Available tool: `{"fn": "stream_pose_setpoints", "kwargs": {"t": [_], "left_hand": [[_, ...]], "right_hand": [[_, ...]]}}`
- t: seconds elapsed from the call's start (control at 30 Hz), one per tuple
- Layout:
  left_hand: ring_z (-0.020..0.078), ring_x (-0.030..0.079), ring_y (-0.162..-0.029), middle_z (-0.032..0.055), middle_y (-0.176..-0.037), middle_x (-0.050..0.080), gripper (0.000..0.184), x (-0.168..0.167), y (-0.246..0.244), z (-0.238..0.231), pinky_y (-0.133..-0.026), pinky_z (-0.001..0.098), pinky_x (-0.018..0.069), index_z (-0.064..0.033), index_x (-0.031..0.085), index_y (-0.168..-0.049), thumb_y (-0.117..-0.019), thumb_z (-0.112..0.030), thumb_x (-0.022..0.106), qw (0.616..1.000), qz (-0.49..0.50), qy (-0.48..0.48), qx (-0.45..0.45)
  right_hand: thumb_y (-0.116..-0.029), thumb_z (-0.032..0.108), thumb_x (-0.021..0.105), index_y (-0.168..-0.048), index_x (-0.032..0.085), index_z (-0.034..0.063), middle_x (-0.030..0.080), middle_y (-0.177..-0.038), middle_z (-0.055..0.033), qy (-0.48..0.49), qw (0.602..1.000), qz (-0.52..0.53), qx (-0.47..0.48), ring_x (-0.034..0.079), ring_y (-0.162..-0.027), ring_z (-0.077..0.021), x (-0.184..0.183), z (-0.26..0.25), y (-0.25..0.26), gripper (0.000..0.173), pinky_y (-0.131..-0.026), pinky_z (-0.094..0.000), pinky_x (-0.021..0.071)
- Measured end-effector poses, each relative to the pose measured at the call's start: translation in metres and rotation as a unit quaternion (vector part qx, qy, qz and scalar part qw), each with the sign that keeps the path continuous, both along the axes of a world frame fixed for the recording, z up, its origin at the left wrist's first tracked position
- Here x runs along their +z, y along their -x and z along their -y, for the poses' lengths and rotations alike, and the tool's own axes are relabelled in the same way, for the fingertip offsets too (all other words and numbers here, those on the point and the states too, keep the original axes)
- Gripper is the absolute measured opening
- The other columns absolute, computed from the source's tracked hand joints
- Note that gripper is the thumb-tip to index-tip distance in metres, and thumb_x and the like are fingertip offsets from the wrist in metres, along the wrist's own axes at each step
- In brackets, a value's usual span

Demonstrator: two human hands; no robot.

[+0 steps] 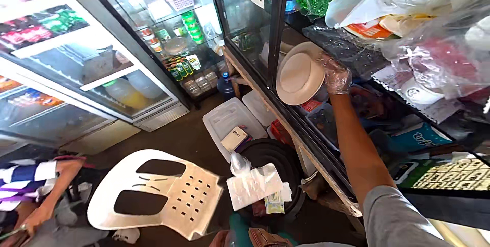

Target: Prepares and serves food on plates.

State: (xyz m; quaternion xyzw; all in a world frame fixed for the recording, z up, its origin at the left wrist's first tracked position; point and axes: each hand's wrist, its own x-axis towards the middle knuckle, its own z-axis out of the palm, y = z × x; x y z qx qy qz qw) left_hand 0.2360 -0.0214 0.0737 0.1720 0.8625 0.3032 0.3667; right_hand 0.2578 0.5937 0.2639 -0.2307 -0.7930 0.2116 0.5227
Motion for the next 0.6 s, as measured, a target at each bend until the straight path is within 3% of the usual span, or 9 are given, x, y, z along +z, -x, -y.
{"fn": "stream_pose_setpoints", "kwargs": {"t": [0.07, 0.17, 0.23, 0.3, 0.37, 0.47, 0.53, 0.6], "left_hand": [[0.0320, 0.072, -0.096, 0.0189, -0.102, 0.074, 0.030, -0.008, -0.019, 0.011, -0.090, 0.0559, 0.0553, 0.0017, 0.070, -0.117, -0.1013, -0.020, 0.057, 0.999, -0.025, -0.014, 0.037], [0.0335, 0.072, -0.099, 0.0210, -0.105, 0.074, 0.027, -0.011, -0.030, 0.011, -0.093, 0.0544, 0.0550, 0.0034, 0.070, -0.117, -0.0993, -0.014, 0.061, 0.995, -0.060, -0.047, 0.067], [0.0339, 0.071, -0.104, 0.0234, -0.111, 0.072, 0.029, -0.001, -0.027, -0.004, -0.097, 0.0518, 0.0541, 0.0070, 0.068, -0.120, -0.1004, -0.012, 0.060, 0.992, -0.065, -0.086, 0.070], [0.0343, 0.067, -0.113, 0.0252, -0.120, 0.068, 0.038, 0.030, -0.009, -0.043, -0.101, 0.0493, 0.0522, 0.0090, 0.061, -0.129, -0.0992, -0.015, 0.062, 0.990, -0.067, -0.122, 0.037], [0.0376, 0.059, -0.127, 0.0260, -0.140, 0.057, 0.067, 0.073, 0.012, -0.089, -0.108, 0.0526, 0.0476, 0.0059, 0.048, -0.145, -0.0919, -0.025, 0.074, 0.985, -0.085, -0.148, -0.001], [0.0410, 0.063, -0.121, 0.0233, -0.155, 0.044, 0.103, 0.119, 0.022, -0.125, -0.098, 0.0585, 0.0529, -0.0023, 0.036, -0.156, -0.0759, -0.041, 0.088, 0.972, -0.156, -0.173, -0.028], [0.0400, 0.069, -0.108, 0.0209, -0.159, 0.040, 0.101, 0.137, 0.017, -0.114, -0.085, 0.0585, 0.0569, -0.0083, 0.037, -0.158, -0.0773, -0.046, 0.085, 0.972, -0.174, -0.138, -0.078], [0.0405, 0.070, -0.106, 0.0204, -0.152, 0.049, 0.082, 0.136, 0.004, -0.078, -0.085, 0.0601, 0.0559, -0.0096, 0.039, -0.157, -0.0893, -0.038, 0.076, 0.981, -0.144, -0.089, -0.090]], "right_hand": [[-0.1020, 0.005, 0.051, -0.124, 0.068, -0.0073, 0.067, -0.130, -0.0192, 0.094, 0.990, -0.070, 0.076, 0.062, -0.127, -0.0188, -0.001, 0.009, -0.009, 0.030, -0.113, -0.0286, 0.0435], [-0.1014, 0.006, 0.050, -0.123, 0.068, -0.0063, 0.068, -0.129, -0.0162, 0.142, 0.977, -0.117, 0.109, 0.062, -0.125, -0.0173, -0.004, 0.017, -0.018, 0.031, -0.111, -0.0298, 0.0456], [-0.0987, 0.003, 0.051, -0.112, 0.073, -0.0070, 0.069, -0.125, -0.0200, 0.054, 0.990, -0.099, 0.080, 0.062, -0.124, -0.0248, -0.004, 0.035, -0.019, 0.028, -0.110, -0.0339, 0.0468], [-0.0953, 0.000, 0.055, -0.097, 0.076, -0.0059, 0.070, -0.118, -0.0227, -0.056, 0.989, -0.096, 0.094, 0.064, -0.122, -0.0315, -0.003, 0.069, -0.014, 0.022, -0.108, -0.0393, 0.0486], [-0.0973, 0.003, 0.053, -0.092, 0.077, -0.0016, 0.071, -0.120, -0.0219, -0.104, 0.985, -0.047, 0.129, 0.060, -0.128, -0.0380, 0.009, 0.119, -0.004, 0.025, -0.114, -0.0460, 0.0437], [-0.0985, 0.009, 0.052, -0.089, 0.076, 0.0011, 0.072, -0.121, -0.0180, -0.105, 0.962, 0.040, 0.249, 0.056, -0.133, -0.0402, 0.013, 0.212, 0.007, 0.027, -0.119, -0.0542, 0.0351], [-0.0935, 0.009, 0.058, -0.087, 0.075, 0.0017, 0.073, -0.111, -0.0164, -0.087, 0.945, 0.067, 0.307, 0.062, -0.125, -0.0361, -0.005, 0.264, 0.012, 0.020, -0.116, -0.0560, 0.0380], [-0.0886, 0.007, 0.062, -0.085, 0.075, 0.0018, 0.072, -0.103, -0.0190, -0.057, 0.931, 0.135, 0.335, 0.063, -0.114, -0.0396, -0.026, 0.314, 0.013, 0.015, -0.107, -0.0555, 0.0439]]}}
